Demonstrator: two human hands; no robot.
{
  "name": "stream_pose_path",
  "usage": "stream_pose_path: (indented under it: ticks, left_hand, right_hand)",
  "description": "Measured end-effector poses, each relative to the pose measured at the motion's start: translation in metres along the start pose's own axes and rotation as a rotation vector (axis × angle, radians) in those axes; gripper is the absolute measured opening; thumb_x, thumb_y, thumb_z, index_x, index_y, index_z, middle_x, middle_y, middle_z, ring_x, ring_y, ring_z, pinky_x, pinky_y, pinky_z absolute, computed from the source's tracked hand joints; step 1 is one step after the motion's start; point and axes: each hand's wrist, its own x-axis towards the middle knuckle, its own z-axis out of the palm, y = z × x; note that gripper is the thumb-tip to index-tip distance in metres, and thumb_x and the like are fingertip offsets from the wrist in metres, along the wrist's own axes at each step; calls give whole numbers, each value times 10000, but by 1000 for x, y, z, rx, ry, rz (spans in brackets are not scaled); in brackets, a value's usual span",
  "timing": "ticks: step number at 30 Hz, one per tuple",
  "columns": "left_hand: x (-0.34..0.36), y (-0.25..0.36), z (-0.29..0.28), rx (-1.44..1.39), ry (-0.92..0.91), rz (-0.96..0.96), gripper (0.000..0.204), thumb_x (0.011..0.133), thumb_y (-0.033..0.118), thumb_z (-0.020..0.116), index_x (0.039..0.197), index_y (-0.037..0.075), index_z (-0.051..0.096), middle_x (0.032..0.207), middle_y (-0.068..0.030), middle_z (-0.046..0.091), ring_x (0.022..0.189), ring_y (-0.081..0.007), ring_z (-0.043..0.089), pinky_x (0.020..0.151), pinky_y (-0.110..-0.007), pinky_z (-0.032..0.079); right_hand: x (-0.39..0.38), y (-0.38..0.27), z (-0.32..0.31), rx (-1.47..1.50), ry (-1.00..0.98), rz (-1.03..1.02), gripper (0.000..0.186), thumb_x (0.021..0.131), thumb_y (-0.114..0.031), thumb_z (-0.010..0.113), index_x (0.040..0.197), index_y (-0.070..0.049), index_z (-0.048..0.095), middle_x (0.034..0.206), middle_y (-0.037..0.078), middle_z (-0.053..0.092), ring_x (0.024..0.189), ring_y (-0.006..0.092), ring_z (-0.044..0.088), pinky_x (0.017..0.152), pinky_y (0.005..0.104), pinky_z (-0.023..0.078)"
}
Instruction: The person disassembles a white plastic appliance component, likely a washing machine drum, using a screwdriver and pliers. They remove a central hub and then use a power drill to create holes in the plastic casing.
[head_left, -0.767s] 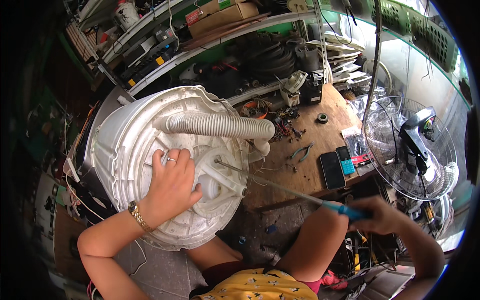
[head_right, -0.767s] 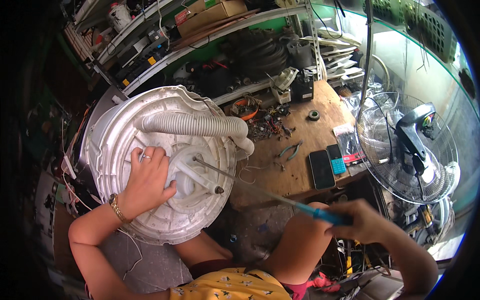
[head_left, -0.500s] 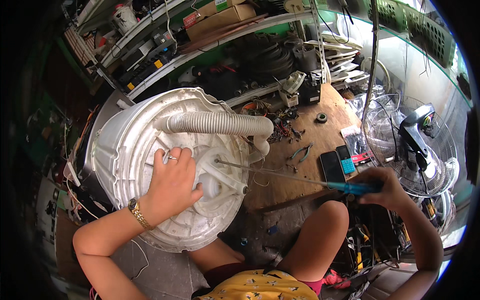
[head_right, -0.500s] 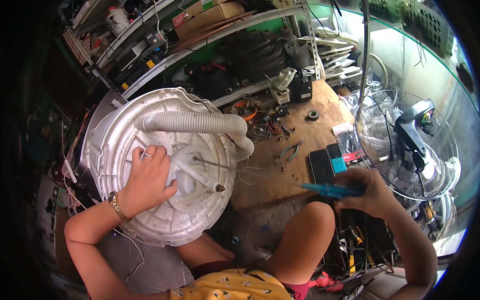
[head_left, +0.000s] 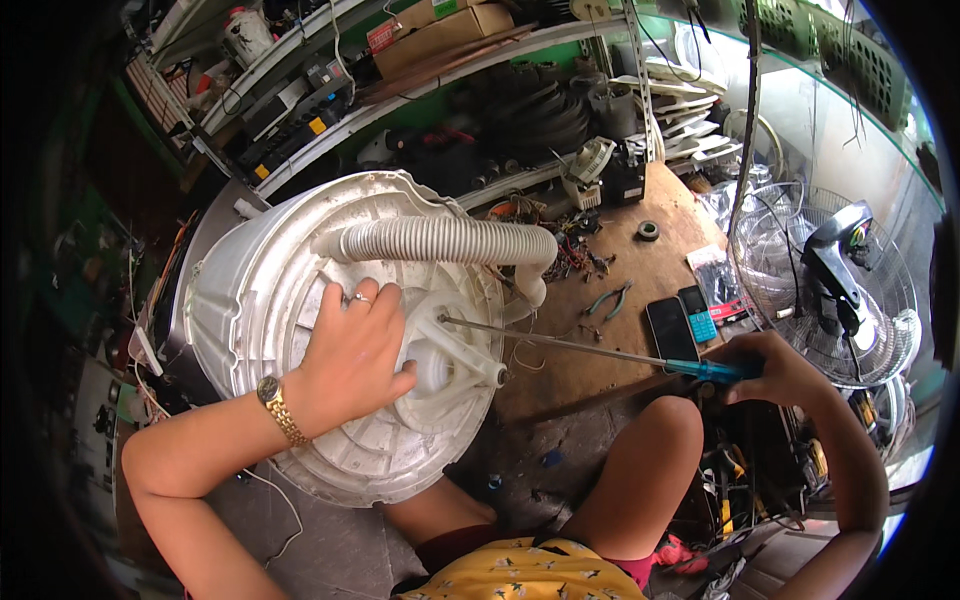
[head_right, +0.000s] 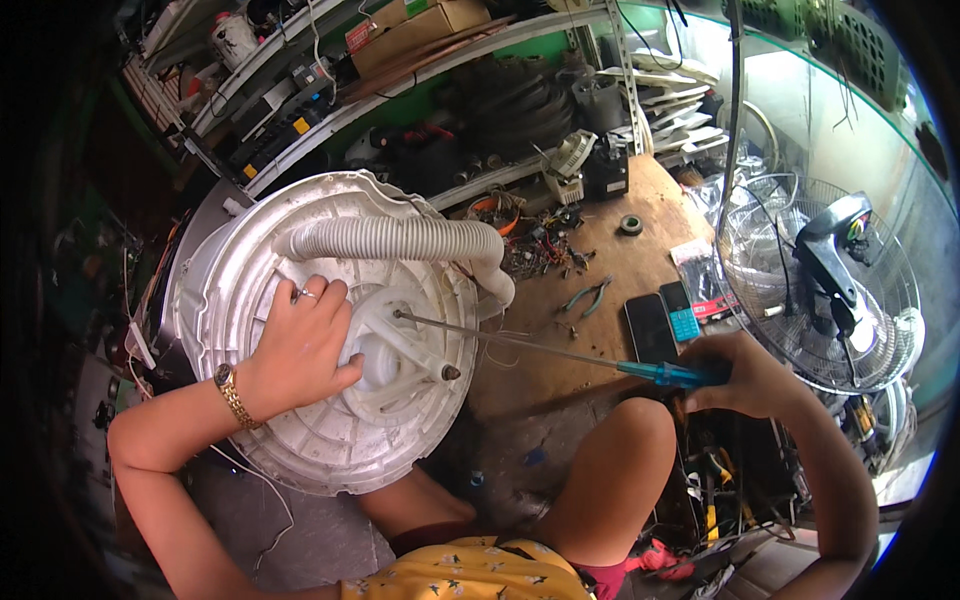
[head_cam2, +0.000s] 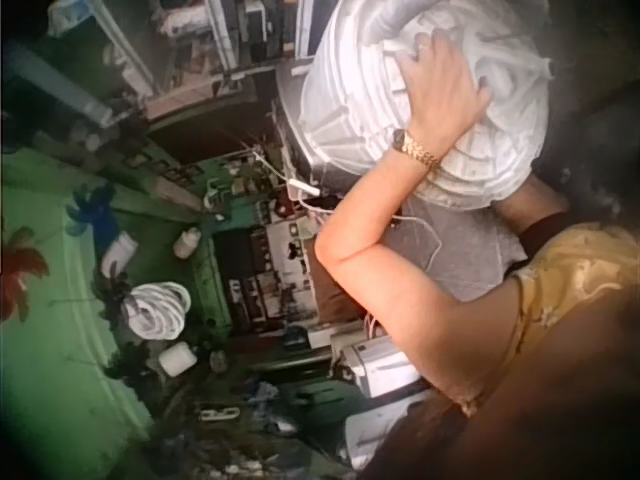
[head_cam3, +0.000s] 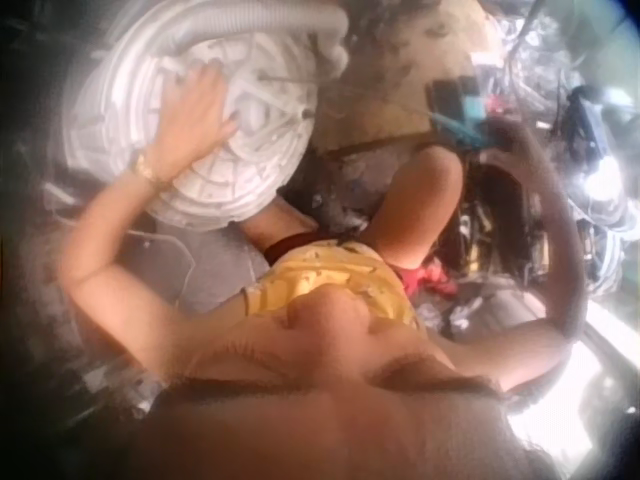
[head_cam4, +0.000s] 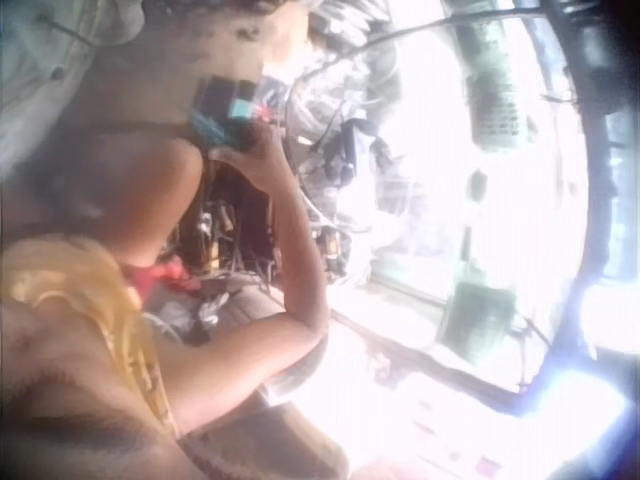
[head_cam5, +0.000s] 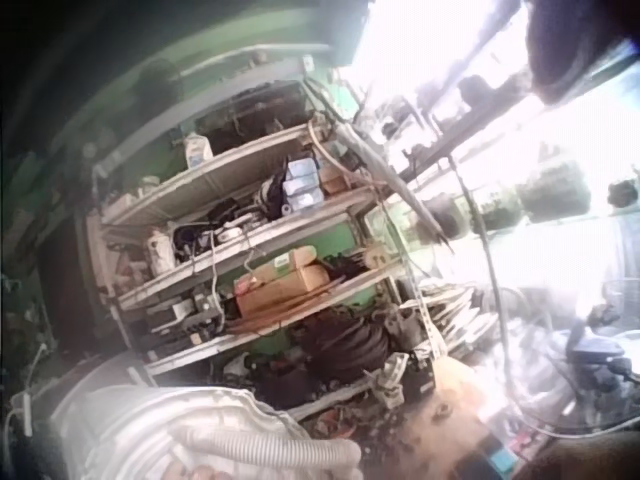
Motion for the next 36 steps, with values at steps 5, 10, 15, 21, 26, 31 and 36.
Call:
stream_pose_path:
  ticks: [5,10,15,21,26,31,36]
  left_hand:
    - [9,-3,-13,108,-132,28,471,684,438,682,854,0,648,976,-120,555,970,-256,500,795,-385,361]
    - [30,-11,-21,203,-378,78,497,726,497,672,818,9,669,921,-113,599,886,-255,584,723,-358,413]
    - [91,-12,-50,-83,-323,271,494,841,494,598,969,23,670,917,-158,662,871,-288,652,758,-405,502]
    - [197,51,-32,-556,-274,532,619,894,502,536,1202,-33,568,1149,-218,620,1073,-349,595,887,-427,475]
    - [258,128,-14,-1112,-633,598,561,912,447,530,1237,-9,558,1207,-197,612,1121,-282,595,923,-429,479]
    - [274,136,8,-1572,-976,796,432,919,407,533,1153,51,606,1020,-168,675,841,-235,690,676,-302,543]
    - [255,147,1,-1125,-243,487,347,892,371,589,961,31,612,822,-137,672,723,-272,679,582,-395,513]
  right_hand:
    - [15,-6,-4,-171,-244,368,352,791,-325,744,1026,-75,667,699,4,601,560,183,532,578,356,436]
    - [32,-38,1,-1360,650,-470,235,692,-202,728,907,-135,664,687,6,523,660,235,508,669,367,411]
    - [41,-19,19,-1088,829,-362,270,636,-176,742,876,-98,648,753,42,543,767,266,502,794,412,372]
    - [40,-40,21,-984,632,-135,246,693,-194,729,891,-69,659,845,70,588,881,306,501,832,423,353]
    - [40,-41,22,-1131,810,-209,213,709,-170,702,884,-59,655,895,69,567,953,300,504,1014,509,297]
    - [53,-17,30,-1194,913,-253,235,757,-179,680,927,-51,580,1053,144,525,1047,346,473,1051,541,274]
    - [38,-10,19,-618,1057,-244,473,871,-364,620,1196,-42,498,1209,175,496,1118,309,487,940,415,423]
